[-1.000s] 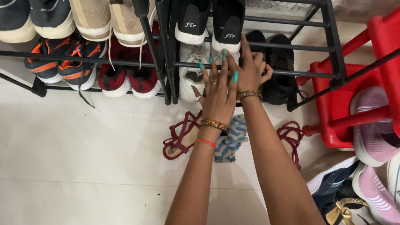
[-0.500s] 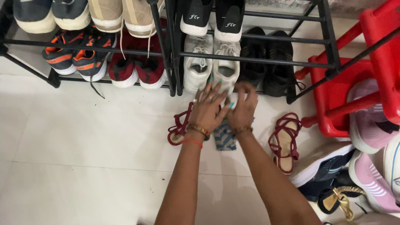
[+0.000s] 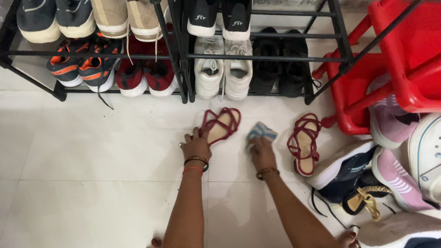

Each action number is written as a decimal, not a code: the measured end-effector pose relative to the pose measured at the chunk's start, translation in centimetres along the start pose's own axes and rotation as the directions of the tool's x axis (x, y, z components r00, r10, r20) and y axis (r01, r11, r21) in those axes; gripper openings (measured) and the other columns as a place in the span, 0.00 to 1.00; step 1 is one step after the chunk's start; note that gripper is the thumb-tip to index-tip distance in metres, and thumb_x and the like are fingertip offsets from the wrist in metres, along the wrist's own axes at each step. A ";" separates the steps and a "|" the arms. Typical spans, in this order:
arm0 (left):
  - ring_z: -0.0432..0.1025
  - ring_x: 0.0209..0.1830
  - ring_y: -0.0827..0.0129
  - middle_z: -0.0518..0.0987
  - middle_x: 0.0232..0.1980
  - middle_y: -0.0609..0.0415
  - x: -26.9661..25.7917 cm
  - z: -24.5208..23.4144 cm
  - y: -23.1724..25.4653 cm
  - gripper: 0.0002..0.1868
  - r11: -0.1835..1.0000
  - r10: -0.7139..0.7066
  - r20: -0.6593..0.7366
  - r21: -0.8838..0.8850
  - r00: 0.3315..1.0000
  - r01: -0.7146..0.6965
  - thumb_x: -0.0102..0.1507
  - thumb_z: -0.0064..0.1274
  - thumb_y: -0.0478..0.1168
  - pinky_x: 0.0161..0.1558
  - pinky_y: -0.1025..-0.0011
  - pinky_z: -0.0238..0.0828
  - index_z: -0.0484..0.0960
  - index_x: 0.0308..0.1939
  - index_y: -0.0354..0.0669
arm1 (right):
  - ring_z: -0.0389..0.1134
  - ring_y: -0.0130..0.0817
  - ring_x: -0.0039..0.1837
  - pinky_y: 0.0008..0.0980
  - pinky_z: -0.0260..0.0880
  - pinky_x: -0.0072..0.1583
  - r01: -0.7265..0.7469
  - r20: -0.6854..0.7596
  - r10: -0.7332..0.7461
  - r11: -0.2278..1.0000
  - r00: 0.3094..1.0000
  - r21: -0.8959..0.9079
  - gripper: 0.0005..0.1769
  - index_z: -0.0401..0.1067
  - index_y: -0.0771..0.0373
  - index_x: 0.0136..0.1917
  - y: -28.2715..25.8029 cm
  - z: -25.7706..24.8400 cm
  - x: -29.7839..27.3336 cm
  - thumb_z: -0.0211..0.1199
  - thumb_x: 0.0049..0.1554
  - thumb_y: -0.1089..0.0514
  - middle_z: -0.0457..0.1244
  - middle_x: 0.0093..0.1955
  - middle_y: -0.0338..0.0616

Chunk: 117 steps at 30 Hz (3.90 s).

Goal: The person sits on the floor and wipes several pairs of shoes with a cloth, including black sneakers, red sandals, and pink slippers. The person then wipes the shelves of a red plastic shoe rack.

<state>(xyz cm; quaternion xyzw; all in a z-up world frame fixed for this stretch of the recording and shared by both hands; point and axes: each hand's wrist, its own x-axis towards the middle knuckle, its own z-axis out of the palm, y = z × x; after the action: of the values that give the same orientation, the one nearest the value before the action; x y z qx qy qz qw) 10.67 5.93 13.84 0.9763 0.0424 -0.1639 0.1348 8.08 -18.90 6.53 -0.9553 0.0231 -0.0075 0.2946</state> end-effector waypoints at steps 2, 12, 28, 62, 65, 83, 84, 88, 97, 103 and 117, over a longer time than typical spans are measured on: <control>0.60 0.72 0.47 0.58 0.79 0.56 -0.4 1.1 0.7 0.46 0.993 0.107 -0.012 0.043 0.994 -0.107 0.59 0.62 0.40 0.67 0.34 0.57 0.59 0.77 0.75 | 0.68 0.49 0.61 0.42 0.69 0.63 -0.060 -0.150 0.104 0.961 0.983 0.271 0.18 0.73 0.56 0.59 -0.1 -2.5 0.1 0.56 0.54 0.62 0.66 0.61 0.48; 0.49 0.75 0.42 0.52 0.78 0.41 -3.6 6.2 4.6 0.69 0.880 0.126 -0.167 -0.437 0.978 -0.188 0.45 0.79 0.54 0.67 0.38 0.51 0.43 0.78 0.54 | 0.65 0.51 0.62 0.43 0.66 0.64 0.101 -0.311 -0.040 0.978 0.950 0.182 0.14 0.71 0.63 0.51 -2.8 -9.6 1.0 0.64 0.54 0.54 0.65 0.56 0.51; 0.77 0.51 0.58 0.70 0.59 0.50 -0.4 11.2 4.8 0.26 0.593 0.082 -0.359 -0.732 0.930 -0.335 0.46 0.65 0.25 0.52 0.67 0.80 0.86 0.46 0.52 | 0.54 0.57 0.72 0.54 0.56 0.72 0.042 -0.286 -0.015 0.995 0.958 0.088 0.17 0.67 0.67 0.62 -0.3 2.8 -4.7 0.51 0.62 0.59 0.57 0.70 0.56; 0.68 0.60 0.49 0.70 0.66 0.51 -4.0 9.8 5.3 0.12 0.668 0.137 -0.446 -0.618 0.885 -0.415 0.46 0.65 0.29 0.51 0.59 0.74 0.81 0.29 0.44 | 0.66 0.52 0.62 0.46 0.64 0.63 0.287 0.247 -0.235 0.936 0.940 -0.202 0.19 0.72 0.59 0.60 2.6 -1.1 3.5 0.52 0.62 0.49 0.64 0.64 0.54; 0.67 0.60 0.47 0.68 0.68 0.50 -3.8 10.4 5.4 0.13 0.634 0.107 -0.418 -0.670 0.902 -0.386 0.48 0.66 0.32 0.53 0.58 0.74 0.85 0.35 0.48 | 0.67 0.55 0.58 0.44 0.65 0.59 0.085 0.226 -0.125 0.980 0.966 0.181 0.22 0.69 0.63 0.63 1.2 1.1 2.9 0.51 0.62 0.49 0.66 0.58 0.57; 0.71 0.63 0.55 0.69 0.63 0.47 -3.9 9.3 6.1 0.54 0.367 -0.054 -0.306 -0.891 0.950 -0.266 0.46 0.70 0.30 0.54 0.66 0.82 0.55 0.71 0.48 | 0.67 0.54 0.58 0.47 0.67 0.59 -0.241 -0.087 0.313 0.855 0.946 0.458 0.31 0.59 0.59 0.76 6.8 -3.0 4.5 0.46 0.65 0.42 0.65 0.60 0.60; 0.71 0.62 0.54 0.68 0.63 0.46 -3.8 9.3 6.0 0.54 0.436 -0.053 -0.352 -0.850 0.934 -0.295 0.45 0.72 0.30 0.54 0.64 0.80 0.57 0.71 0.47 | 0.66 0.59 0.63 0.49 0.66 0.63 -0.314 0.006 0.335 0.878 0.942 0.362 0.32 0.57 0.57 0.78 6.9 -1.4 3.9 0.46 0.66 0.42 0.63 0.63 0.65; 0.73 0.61 0.55 0.71 0.63 0.46 -3.6 9.9 5.2 0.50 0.589 -0.011 -0.364 -0.755 0.931 -0.289 0.48 0.71 0.30 0.55 0.65 0.81 0.65 0.72 0.50 | 0.53 0.66 0.75 0.50 0.53 0.72 0.153 -0.396 -0.094 0.981 0.913 0.119 0.30 0.62 0.65 0.75 4.6 6.0 -2.4 0.55 0.63 0.53 0.60 0.74 0.60; 0.79 0.52 0.64 0.84 0.52 0.53 -4.6 4.8 3.7 0.39 0.545 -0.028 -0.255 -0.815 0.967 -0.199 0.43 0.77 0.37 0.54 0.69 0.77 0.74 0.55 0.46 | 0.64 0.43 0.61 0.38 0.63 0.65 0.046 -0.415 0.423 0.655 0.806 0.755 0.22 0.65 0.69 0.66 5.2 -0.6 1.0 0.53 0.67 0.50 0.66 0.61 0.53; 0.79 0.51 0.61 0.82 0.51 0.49 -4.0 -3.3 4.6 0.36 0.533 0.036 -0.544 -0.699 0.838 -0.477 0.44 0.78 0.41 0.54 0.67 0.77 0.77 0.53 0.40 | 0.64 0.36 0.52 0.33 0.66 0.57 0.127 -0.416 0.359 0.610 0.836 0.782 0.19 0.66 0.69 0.60 -2.4 -9.7 1.9 0.54 0.68 0.50 0.65 0.51 0.50; 0.70 0.61 0.43 0.76 0.61 0.40 -3.4 -6.2 9.9 0.27 0.673 0.312 -0.589 -0.417 0.745 -0.611 0.55 0.53 0.26 0.60 0.55 0.71 0.77 0.60 0.39 | 0.45 0.60 0.83 0.57 0.46 0.80 0.523 -0.340 -0.480 0.851 0.809 0.043 0.36 0.62 0.56 0.77 -12.5 -12.2 -4.6 0.60 0.56 0.65 0.46 0.84 0.53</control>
<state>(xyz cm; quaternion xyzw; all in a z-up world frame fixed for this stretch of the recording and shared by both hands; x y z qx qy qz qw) 10.62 -1.95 23.09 0.8702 -0.1350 0.1404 0.4525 3.68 -15.26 23.68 -0.8912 -0.1836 -0.2400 0.3382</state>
